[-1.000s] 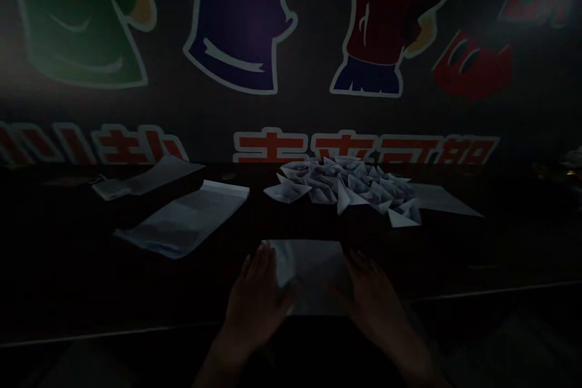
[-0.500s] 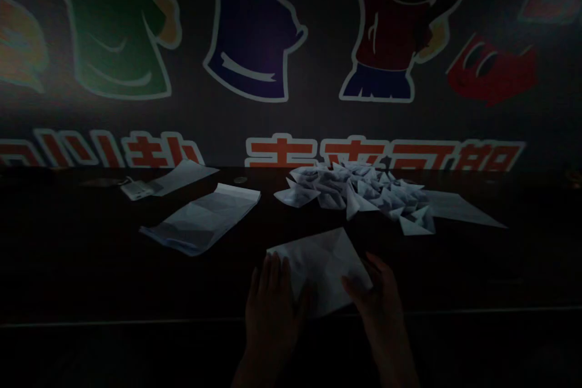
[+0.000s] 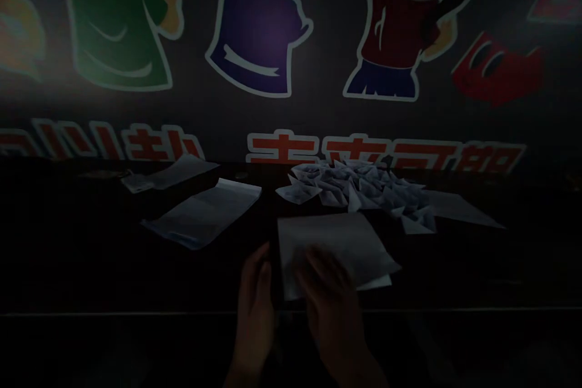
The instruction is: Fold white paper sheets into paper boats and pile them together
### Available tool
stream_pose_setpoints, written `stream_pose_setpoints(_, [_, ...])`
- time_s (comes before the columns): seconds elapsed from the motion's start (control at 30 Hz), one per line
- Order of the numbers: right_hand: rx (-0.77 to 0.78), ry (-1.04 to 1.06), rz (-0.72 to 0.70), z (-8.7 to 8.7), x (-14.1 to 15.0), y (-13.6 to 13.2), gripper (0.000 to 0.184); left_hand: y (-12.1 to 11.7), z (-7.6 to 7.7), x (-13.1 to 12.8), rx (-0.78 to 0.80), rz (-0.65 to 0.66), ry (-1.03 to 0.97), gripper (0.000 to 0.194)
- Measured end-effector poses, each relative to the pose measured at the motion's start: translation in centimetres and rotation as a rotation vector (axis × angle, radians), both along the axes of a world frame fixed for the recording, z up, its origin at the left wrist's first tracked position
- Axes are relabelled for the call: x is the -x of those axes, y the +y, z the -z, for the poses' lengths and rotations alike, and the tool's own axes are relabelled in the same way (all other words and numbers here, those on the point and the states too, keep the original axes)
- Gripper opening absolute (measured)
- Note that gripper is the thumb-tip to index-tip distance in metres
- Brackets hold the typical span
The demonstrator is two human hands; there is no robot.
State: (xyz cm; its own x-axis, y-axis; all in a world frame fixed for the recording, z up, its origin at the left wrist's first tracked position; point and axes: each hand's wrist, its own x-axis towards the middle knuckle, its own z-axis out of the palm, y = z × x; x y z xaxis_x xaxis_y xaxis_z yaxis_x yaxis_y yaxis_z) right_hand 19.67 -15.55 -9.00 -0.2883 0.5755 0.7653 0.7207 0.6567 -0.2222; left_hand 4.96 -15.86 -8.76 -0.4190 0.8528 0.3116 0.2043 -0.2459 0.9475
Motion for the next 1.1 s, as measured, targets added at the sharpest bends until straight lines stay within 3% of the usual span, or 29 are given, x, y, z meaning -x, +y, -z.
stream_pose_setpoints(0.1, [0.149,-0.160,-0.030,2.9,1.9,0.8,0.045,1.5,0.5,2.1,0.032,-0.054,0.248,0.045])
stream_pose_setpoints(0.17, [0.226,-0.173,-0.048,3.5,2.1,0.6,0.059,2.5,0.8,2.9,0.096,-0.033,0.520,0.051])
stream_pose_setpoints(0.23, [0.285,-0.163,-0.112,2.6,1.5,0.4,0.062,3.4,0.9,3.0,0.160,-0.056,0.768,0.056])
stream_pose_setpoints(0.4, [0.362,-0.048,-0.047,-1.8,-2.3,2.3,0.032,4.1,-0.2,2.3,0.314,-0.048,1.093,0.053])
stream_pose_setpoints(0.53, [0.387,-0.245,-0.072,-2.9,-4.8,5.7,0.036,4.4,-0.3,2.3,0.356,-0.028,1.084,0.053])
stream_pose_setpoints(0.67, [0.518,-0.442,-0.168,-1.4,-5.6,7.4,0.065,5.0,0.3,2.6,0.391,-0.046,1.048,0.068])
stream_pose_setpoints(0.83, [0.524,-0.472,-0.114,0.5,-5.5,6.9,0.068,5.5,-0.1,2.9,0.395,0.011,0.948,0.071])
stream_pose_setpoints(0.9, [0.485,-0.459,-0.093,0.8,-5.4,6.6,0.067,5.8,-0.7,3.1,0.364,0.073,0.793,0.069])
stream_pose_setpoints(1.0, [0.455,-0.450,-0.079,0.9,-5.3,6.5,0.066,6.1,-1.6,3.2,0.235,0.268,0.514,0.057])
stream_pose_setpoints(1.1, [0.443,-0.439,-0.086,0.9,-5.2,6.5,0.067,5.8,-1.9,2.5,0.091,0.451,0.562,0.048])
